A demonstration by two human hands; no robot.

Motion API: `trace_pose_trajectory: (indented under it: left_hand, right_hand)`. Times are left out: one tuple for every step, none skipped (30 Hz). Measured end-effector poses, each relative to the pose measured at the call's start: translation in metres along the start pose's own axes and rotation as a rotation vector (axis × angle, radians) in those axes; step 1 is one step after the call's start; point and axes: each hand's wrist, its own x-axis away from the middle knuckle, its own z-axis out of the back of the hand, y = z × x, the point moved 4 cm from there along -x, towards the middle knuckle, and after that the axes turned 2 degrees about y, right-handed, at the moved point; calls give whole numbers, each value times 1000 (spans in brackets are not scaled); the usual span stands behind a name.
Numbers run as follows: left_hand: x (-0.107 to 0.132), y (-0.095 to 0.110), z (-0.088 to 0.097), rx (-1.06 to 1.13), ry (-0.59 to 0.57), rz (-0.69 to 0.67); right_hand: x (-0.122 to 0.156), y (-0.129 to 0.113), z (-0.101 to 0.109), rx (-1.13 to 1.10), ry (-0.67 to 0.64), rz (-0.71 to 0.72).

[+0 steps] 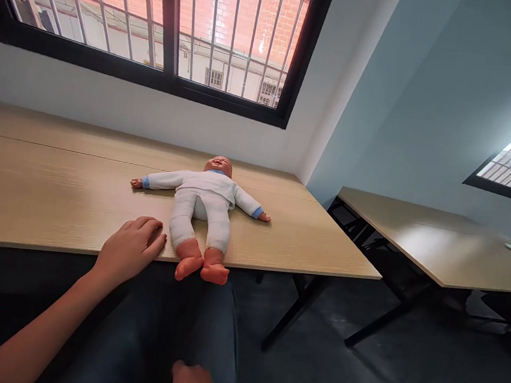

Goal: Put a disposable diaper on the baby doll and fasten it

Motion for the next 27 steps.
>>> trace_pose_trajectory:
  left_hand:
    - [1, 1, 1, -72, -12, -26]
    - [1, 2, 1, -113, -23, -40]
    - [0, 2, 2, -133, -31, -48]
    - [0, 3, 2, -145, -36, -51]
    - [-1, 3, 2, -159, -38, -54]
    - [-1, 4, 2, -174, -36, -55]
    - [-1, 4, 2, -188, -31, -56]
    - [0, 5, 1, -199, -25, -55]
    - [0, 5, 1, -206, -21, -52]
    - [1, 6, 0, -210, -20, -51]
    - [2, 6, 0, -212, -24, -52]
    - [3, 7, -1, -214, -29, -53]
    - [3, 8, -1, -216, -36, -54]
    - [3, 9, 0, -216, -43, -55]
    - [3, 10, 1, -214, -47, -52]
    - [3, 12, 2, -209, -49, -48]
    - [2, 13, 4, -201, -50, -41]
    - [2, 15, 6, -189, -50, -33]
    - [2, 16, 8, -173, -49, -24]
    - [3, 18, 11, -147, -47, -14]
    - [5, 20, 14, -107, -46, -5]
    - [8, 24, 18, -40, -54, -3]
    - [14, 28, 21, 62, -67, -5]
    - [22, 33, 25, 197, -93, -6]
    - [33, 38, 28, 358, -140, 2]
    - [44, 43, 31, 550, -180, 41]
    - [58, 46, 30, 710, -260, 119]
  right_hand:
    - [0, 2, -5, 35, -19, 3]
    - [2, 3, -9, 63, -47, -1]
    - [6, 3, -11, 82, -72, -8]
    - [12, 2, -11, 88, -83, -10]
    - [18, -1, -8, 78, -79, -9]
    - [26, -5, -4, 51, -60, -12]
    - [34, -8, 1, 12, -38, -23]
    - [41, -12, 6, -37, -16, -42]
    - [48, -15, 11, -93, -1, -65]
    - [52, -18, 15, -152, 2, -84]
    - [55, -21, 19, -215, -2, -88]
    - [57, -24, 22, -277, -6, -77]
    - [57, -27, 26, -333, 1, -56]
    - [56, -29, 30, -382, 16, -28]
    - [55, -32, 33, -426, 30, 6]
    - [53, -36, 37, -469, 44, 46]
    - [51, -40, 40, -516, 52, 91]
    - [48, -43, 43, -571, 55, 134]
    - [45, -47, 45, -637, 54, 170]
    - [41, -50, 47, -711, 55, 198]
    - [37, -53, 49, -783, 60, 217]
    - [33, -55, 51, -850, 70, 228]
    - [29, -57, 54, -909, 86, 231]
    - [25, -59, 56, -958, 108, 229]
    - [21, -60, 59, -998, 133, 224]
    - [18, -61, 63, -1030, 159, 219]
    - [15, -63, 67, -1057, 185, 214]
